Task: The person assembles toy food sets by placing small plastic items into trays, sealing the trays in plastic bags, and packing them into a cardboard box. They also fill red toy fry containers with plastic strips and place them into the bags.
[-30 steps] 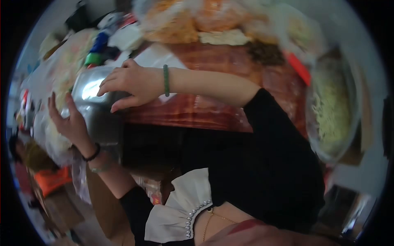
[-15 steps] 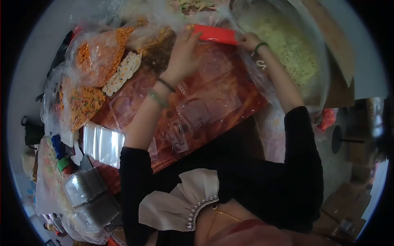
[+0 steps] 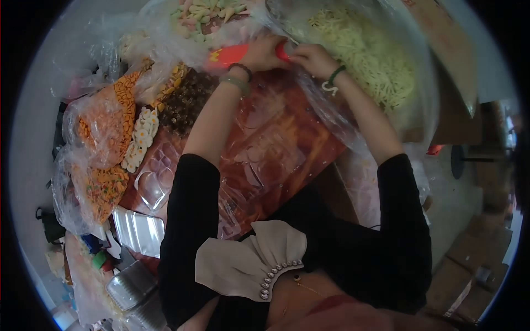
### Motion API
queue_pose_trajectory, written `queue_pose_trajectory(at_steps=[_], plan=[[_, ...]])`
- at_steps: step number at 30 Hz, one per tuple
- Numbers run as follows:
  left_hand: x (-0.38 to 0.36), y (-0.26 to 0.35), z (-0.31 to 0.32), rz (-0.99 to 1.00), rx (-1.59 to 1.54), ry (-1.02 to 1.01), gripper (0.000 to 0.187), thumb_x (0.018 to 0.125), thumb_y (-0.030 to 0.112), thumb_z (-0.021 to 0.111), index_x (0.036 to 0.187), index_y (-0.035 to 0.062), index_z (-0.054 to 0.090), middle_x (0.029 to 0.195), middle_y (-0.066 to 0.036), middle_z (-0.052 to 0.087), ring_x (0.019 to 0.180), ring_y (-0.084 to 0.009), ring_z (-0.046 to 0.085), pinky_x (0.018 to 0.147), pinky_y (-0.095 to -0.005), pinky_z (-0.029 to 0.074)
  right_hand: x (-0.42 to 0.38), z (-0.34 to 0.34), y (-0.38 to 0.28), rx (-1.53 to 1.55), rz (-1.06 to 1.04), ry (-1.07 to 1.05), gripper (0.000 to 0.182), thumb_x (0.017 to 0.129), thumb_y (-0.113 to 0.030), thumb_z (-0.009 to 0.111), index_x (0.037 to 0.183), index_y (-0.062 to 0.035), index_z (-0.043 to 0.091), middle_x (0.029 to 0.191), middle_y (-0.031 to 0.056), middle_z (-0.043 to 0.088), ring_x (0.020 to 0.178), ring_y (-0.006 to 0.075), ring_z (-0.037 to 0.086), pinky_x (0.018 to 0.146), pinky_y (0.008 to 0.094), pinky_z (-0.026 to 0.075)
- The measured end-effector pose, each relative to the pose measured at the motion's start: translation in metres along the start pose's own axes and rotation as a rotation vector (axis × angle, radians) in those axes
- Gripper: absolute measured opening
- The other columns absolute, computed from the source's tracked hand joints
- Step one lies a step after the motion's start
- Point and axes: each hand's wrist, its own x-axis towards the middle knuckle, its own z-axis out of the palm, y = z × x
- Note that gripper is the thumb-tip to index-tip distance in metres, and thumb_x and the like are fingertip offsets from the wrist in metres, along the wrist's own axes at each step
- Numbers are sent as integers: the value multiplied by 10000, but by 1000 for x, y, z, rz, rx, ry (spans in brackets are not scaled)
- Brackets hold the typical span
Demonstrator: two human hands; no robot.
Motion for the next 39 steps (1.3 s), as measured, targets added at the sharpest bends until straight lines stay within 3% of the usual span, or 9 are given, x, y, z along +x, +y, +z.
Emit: queue_pose_trajectory(at_steps=[10, 13, 15, 18, 22, 26, 32, 34, 39], plan=[[-4, 16, -6, -53, 151, 107, 828, 571, 425, 804, 1265, 91, 500, 1222, -143, 532, 1151, -362, 457, 999, -481, 305, -35, -51, 3, -263, 27, 175, 137, 827, -133, 621, 929, -47, 650, 840, 138, 585, 810, 301, 584, 717, 359, 472], [0, 33, -16, 149, -11, 480, 766, 605, 404, 808, 1202, 25, 514, 1200, -148, 559, 1090, -285, 525, 886, -399, 428, -37, -67, -7, -233, -40, 183, 145, 844, -150, 604, 948, -58, 648, 826, 135, 575, 805, 299, 582, 714, 373, 482], [-2, 58, -31, -239, -1091, 17, 623, 773, 264, 741, 1237, -41, 460, 1205, -153, 553, 1059, -267, 571, 844, -368, 496, -41, -75, -12, -95, -157, 101, 165, 863, -175, 596, 964, -54, 644, 882, 123, 604, 839, 267, 601, 734, 351, 488], [-6, 68, -28, -395, -1337, -102, 438, 850, 160, 659, 1205, -27, 481, 1165, -115, 576, 970, -203, 616, 785, -301, 526, -62, -100, -14, 25, 237, 87, 193, 869, -201, 606, 994, -58, 641, 990, 104, 631, 910, 214, 617, 763, 313, 488], [-22, 85, -18, -469, -1486, -89, 367, 862, 130, 634, 1173, -14, 504, 1120, -100, 593, 959, -191, 615, 800, -303, 528, -102, -132, -2, -432, 753, -15, 450, 765, -356, 719, 1081, -50, 623, 991, 129, 658, 824, 260, 645, 775, 361, 495], [-31, 117, 10, -446, -1613, -57, 349, 852, 127, 637, 1155, -8, 529, 1070, -79, 613, 939, -163, 608, 765, -299, 508, -127, -113, 56, -641, 655, 25, 580, 697, -396, 754, 1128, -39, 599, 1042, 167, 645, 918, 281, 635, 840, 377, 480], [-45, 146, 13, -494, -1598, -114, 372, 842, 124, 653, 1168, -1, 524, 1058, -74, 617, 944, -162, 605, 758, -298, 500, -113, -128, 48, 25, 742, 95, 660, 620, -393, 797, 1128, -22, 598, 1079, 179, 634, 1035, 287, 594, 902, 359, 456], [-46, 153, 14, -516, -1577, -110, 379, 847, 133, 655, 1179, 12, 518, 1071, -68, 616, 950, -158, 608, 767, -297, 499, -113, -121, 49, -580, 610, 122, 623, 607, -369, 798, 1094, -27, 614, 1027, 161, 653, 963, 277, 623, 841, 357, 482], [-42, 156, 29, -455, -1633, -181, 339, 854, 110, 637, 1147, -11, 518, 1024, -86, 625, 888, -182, 631, 689, -319, 553, -93, -141, 28, -503, 815, -264, 599, 591, -356, 800, 1048, -12, 622, 981, 154, 655, 901, 279, 632, 792, 351, 495]])
